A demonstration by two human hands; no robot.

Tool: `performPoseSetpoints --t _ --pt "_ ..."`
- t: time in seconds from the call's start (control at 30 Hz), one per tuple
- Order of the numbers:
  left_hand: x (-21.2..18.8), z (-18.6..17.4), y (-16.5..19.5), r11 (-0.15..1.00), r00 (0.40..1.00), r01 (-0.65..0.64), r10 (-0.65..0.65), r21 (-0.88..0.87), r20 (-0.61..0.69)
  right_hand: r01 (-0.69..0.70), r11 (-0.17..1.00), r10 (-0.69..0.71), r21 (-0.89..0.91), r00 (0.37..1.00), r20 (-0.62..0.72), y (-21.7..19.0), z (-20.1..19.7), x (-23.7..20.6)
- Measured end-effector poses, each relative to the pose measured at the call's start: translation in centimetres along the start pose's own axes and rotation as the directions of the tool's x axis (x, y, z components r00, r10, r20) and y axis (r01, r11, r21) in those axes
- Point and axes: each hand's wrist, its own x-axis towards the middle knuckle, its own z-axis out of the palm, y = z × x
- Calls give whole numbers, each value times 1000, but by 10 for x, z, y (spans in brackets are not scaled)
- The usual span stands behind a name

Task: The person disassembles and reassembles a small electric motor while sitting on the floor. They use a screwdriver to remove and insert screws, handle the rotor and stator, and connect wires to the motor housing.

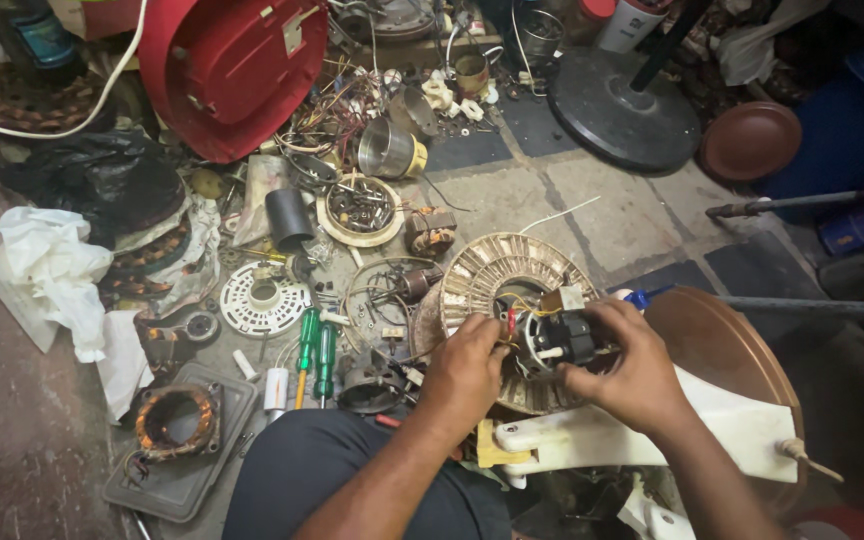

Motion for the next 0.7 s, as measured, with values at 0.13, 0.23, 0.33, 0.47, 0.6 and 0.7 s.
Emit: performPoseSetpoints --t 0.13,0.23,0.33,0.47,0.6,0.7 --pt "1 -2 -2 1000 998 8 -7 -26 63 11 1000 -12 -14 1000 -7 -11 -6 1" --pt "2 -3 -2 1000 997 23 -23 -7 75 38 996 -36 -75 999 21 -15 -8 5" --pt "2 -2 -1 996 995 53 -58 67 77 -15 995 16 -102 1000 17 -13 -8 4" --pt "1 0 1 998 998 41 -44 57 47 7 998 -10 -67 999 -36 -3 -9 -1" --pt "1 1 3 999 996 -47 48 18 -69 2 999 -3 -39 1000 -21 9 -6 -1" --pt "1 3 3 998 998 -37 35 -43 -54 -51 998 50 23 999 14 18 -4 3"
